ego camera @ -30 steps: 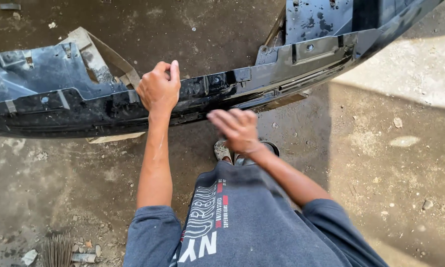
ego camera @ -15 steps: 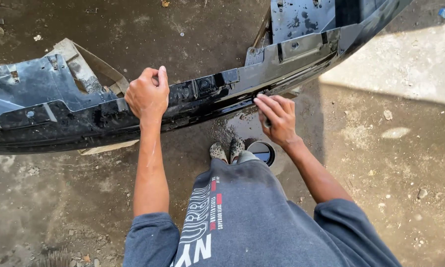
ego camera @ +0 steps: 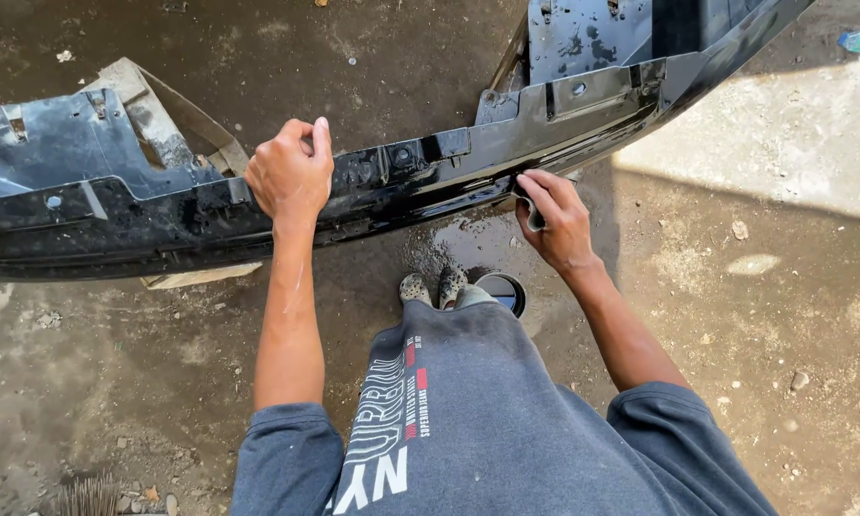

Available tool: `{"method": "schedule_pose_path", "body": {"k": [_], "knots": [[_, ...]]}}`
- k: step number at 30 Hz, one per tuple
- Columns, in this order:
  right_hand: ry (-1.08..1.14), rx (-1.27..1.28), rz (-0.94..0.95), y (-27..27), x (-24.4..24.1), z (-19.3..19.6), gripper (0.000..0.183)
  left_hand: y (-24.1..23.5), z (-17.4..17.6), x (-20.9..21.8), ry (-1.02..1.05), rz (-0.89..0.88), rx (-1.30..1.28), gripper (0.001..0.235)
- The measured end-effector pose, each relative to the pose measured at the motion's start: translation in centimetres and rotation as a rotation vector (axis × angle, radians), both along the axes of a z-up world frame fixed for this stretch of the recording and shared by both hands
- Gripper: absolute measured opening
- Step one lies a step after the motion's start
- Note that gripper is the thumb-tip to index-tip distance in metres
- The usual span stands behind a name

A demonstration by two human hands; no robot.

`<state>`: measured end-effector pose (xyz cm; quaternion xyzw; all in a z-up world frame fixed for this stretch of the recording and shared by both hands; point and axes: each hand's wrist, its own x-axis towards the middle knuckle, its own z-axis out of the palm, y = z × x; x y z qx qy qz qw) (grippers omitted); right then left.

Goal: The person scrubs a black car bumper with a sponge, repeatedly dipping it into a bucket of water. They wipe down the surface of the bumper, focusing on different sections and rinsing the sponge as needed.

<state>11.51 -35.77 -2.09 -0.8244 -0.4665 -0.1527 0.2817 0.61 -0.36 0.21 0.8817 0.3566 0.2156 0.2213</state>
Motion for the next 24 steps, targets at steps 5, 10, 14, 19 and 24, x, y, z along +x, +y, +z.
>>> {"method": "schedule_pose_path", "body": {"k": [5, 10, 14, 19, 24], "knots": [[0.007, 0.019, -0.113, 1.6, -1.0, -0.2, 0.042, 0.1, -0.5, 0.0, -0.024, -0.002, 0.021, 0.032], [-0.076, -0.098, -0.043, 1.2, 0.0, 0.7, 0.038, 0.1, -0.6, 0.0, 0.007, 0.006, 0.026, 0.032], [-0.008, -0.058, -0.109, 0.9, -0.2, -0.9, 0.039, 0.0, -0.4, 0.3, -0.016, 0.007, 0.028, 0.032], [-0.038, -0.066, -0.013, 2.0, -1.6, 1.0, 0.044, 0.2, -0.5, 0.1, -0.031, 0.042, 0.089, 0.032], [-0.063, 0.164, 0.200, 9.0, -7.2, -1.7, 0.051, -0.5, -0.5, -0.3, -0.050, 0.026, 0.075, 0.034]]}}
